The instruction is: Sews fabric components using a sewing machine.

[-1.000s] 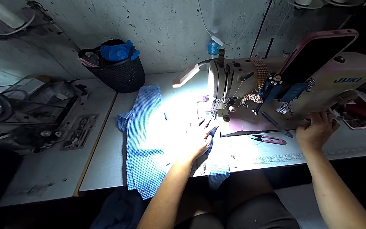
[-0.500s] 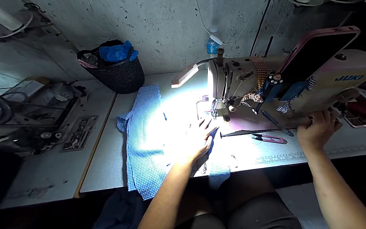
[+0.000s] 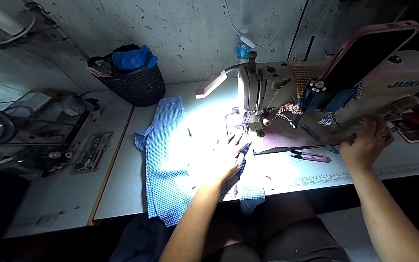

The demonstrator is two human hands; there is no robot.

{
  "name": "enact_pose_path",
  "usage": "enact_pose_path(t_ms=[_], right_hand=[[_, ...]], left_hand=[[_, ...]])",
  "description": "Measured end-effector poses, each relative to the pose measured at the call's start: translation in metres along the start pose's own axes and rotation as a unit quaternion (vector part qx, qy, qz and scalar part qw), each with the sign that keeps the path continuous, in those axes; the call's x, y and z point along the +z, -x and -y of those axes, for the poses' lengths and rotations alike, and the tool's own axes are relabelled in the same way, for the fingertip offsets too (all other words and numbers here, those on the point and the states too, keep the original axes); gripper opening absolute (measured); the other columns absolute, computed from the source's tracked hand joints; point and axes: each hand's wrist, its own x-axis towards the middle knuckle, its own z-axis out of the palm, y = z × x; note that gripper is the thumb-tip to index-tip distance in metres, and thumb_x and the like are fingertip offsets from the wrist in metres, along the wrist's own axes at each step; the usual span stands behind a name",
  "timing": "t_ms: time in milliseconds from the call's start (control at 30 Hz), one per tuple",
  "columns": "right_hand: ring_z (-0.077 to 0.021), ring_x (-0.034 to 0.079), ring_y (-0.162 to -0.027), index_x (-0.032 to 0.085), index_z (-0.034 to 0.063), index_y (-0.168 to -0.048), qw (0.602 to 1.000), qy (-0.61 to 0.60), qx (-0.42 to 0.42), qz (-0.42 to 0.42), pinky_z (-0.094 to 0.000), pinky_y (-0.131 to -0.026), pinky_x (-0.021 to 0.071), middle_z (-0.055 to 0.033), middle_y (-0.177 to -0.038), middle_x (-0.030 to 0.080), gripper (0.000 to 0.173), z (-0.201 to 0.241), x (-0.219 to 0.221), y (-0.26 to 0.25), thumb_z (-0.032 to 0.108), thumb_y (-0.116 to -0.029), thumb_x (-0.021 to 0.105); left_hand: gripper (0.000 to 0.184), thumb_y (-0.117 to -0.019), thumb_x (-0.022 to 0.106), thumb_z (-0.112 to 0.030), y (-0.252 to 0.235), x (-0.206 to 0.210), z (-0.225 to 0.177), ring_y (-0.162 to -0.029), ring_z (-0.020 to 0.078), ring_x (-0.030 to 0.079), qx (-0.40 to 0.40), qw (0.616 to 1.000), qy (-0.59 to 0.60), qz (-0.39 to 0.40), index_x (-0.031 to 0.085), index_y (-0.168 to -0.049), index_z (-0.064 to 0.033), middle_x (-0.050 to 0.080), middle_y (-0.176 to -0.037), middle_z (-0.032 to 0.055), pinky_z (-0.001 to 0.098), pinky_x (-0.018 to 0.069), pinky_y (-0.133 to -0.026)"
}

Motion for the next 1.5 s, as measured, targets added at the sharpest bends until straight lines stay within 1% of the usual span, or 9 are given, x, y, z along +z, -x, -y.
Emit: enact_pose_path(t_ms=[233,400,567,700,800,933,1067,1333,1500], right_hand=[[-0.0451,0.049,-0.136,0.056,0.0012,-0.14,0.995,-0.071,-0.038,-0.049,-0.0669,-0.11,0.0286,-0.0262,-0.142,0.056,0.047,0.014,-0.016,0.018,0.019,-0.0967,0.052],[-0.0369,0.067,-0.11,0.073,-0.0048,-0.101,0.962,-0.229,-0.124,0.085,-0.054,-0.098,0.0488,-0.0225,-0.108,0.073,0.033,0.095,-0.053,0.096,0.019,-0.0962,0.051],[-0.0119,0.068,-0.093,0.076,0.0097,-0.1,0.847,-0.454,-0.17,0.218,-0.0301,-0.088,0.0528,-0.0029,-0.094,0.074,0.024,0.137,-0.069,0.159,0.02,-0.0995,0.055],[-0.0106,0.069,-0.078,0.075,0.0069,-0.092,0.812,-0.4,0.03,0.424,-0.0303,-0.073,0.0567,-0.0041,-0.083,0.073,0.028,0.131,-0.077,0.184,0.027,-0.0981,0.057],[-0.0292,0.065,-0.119,0.063,-0.002,-0.133,0.681,-0.365,0.159,0.615,-0.0492,-0.106,0.0478,-0.0211,-0.123,0.069,0.054,0.129,-0.064,0.179,0.04,-0.0994,0.065],[-0.0079,0.06,-0.126,0.059,0.0025,-0.139,0.586,-0.555,0.186,0.561,-0.0282,-0.111,0.0468,-0.008,-0.135,0.066,0.056,0.148,-0.055,0.188,0.027,-0.0912,0.075],[-0.0018,0.066,-0.104,0.07,0.002,-0.112,0.499,-0.655,0.228,0.519,-0.0238,-0.097,0.0543,0.0013,-0.109,0.073,0.021,0.161,-0.067,0.185,0.009,-0.0923,0.071],[0.0035,0.061,-0.085,0.069,0.003,-0.089,0.55,-0.645,0.082,0.523,-0.0164,-0.079,0.0497,0.0038,-0.086,0.067,0.01,0.148,-0.08,0.194,0.012,-0.0928,0.07],[-0.0128,0.067,-0.091,0.072,0.0065,-0.096,0.81,-0.483,-0.058,0.327,-0.0326,-0.085,0.0528,-0.0046,-0.093,0.072,0.014,0.143,-0.088,0.196,0.018,-0.0933,0.065]], left_hand=[[0.052,-0.099,0.038,-0.021,-0.001,0.004,0.0,-0.15,0.0278,0.033,0.003,1.0,-0.008,-0.018,0.059,-0.146,-0.0335,0.045,-0.16,-0.0022,0.0613,0.0239,-0.115],[0.054,-0.0982,0.038,-0.02,-0.001,0.007,0.005,-0.151,0.0286,0.032,0.017,1.0,0.003,-0.023,0.057,-0.147,-0.0319,0.043,-0.161,0.001,0.0598,0.0229,-0.117],[0.046,-0.1033,0.05,-0.022,0.017,0.004,-0.015,-0.142,0.0319,0.046,-0.049,0.999,0.002,-0.024,0.054,-0.149,-0.0174,0.044,-0.158,0.0108,0.057,0.0376,-0.112],[0.057,-0.095,0.065,-0.051,0.055,0.008,-0.062,-0.105,0.0346,0.066,-0.202,0.976,0.001,-0.082,0.067,-0.122,-0.0008,0.071,-0.108,0.0157,0.0636,0.043,-0.099],[0.03,-0.0975,0.067,-0.032,0.061,0.011,-0.075,-0.081,0.0235,0.065,-0.233,0.964,0.065,-0.108,0.07,-0.099,-0.0018,0.067,-0.081,0.0083,0.0507,0.05,-0.082],[0.004,-0.0988,0.063,-0.007,0.061,0.001,-0.083,-0.06,0.0001,0.057,-0.251,0.891,0.345,-0.157,0.062,-0.097,-0.0034,0.061,-0.067,-0.0056,0.0187,0.0486,-0.059],[0.012,-0.0964,0.06,0.005,0.083,-0.011,-0.102,-0.072,0.0043,0.067,-0.335,0.775,0.52,-0.128,0.062,-0.108,0.003,0.069,-0.078,-0.0001,0.0221,0.0563,-0.071],[0.005,-0.0883,0.067,0.003,0.163,0.008,-0.112,-0.071,0.0119,0.072,-0.367,0.705,0.605,-0.036,0.072,-0.09,0.0023,0.074,-0.078,0.0076,0.0286,0.0621,-0.071],[0.01,-0.0954,0.061,0.002,0.19,0.019,-0.115,-0.071,0.0117,0.073,-0.406,0.664,0.627,-0.029,0.07,-0.094,0.0029,0.074,-0.079,0.0082,0.0282,0.0621,-0.071]])
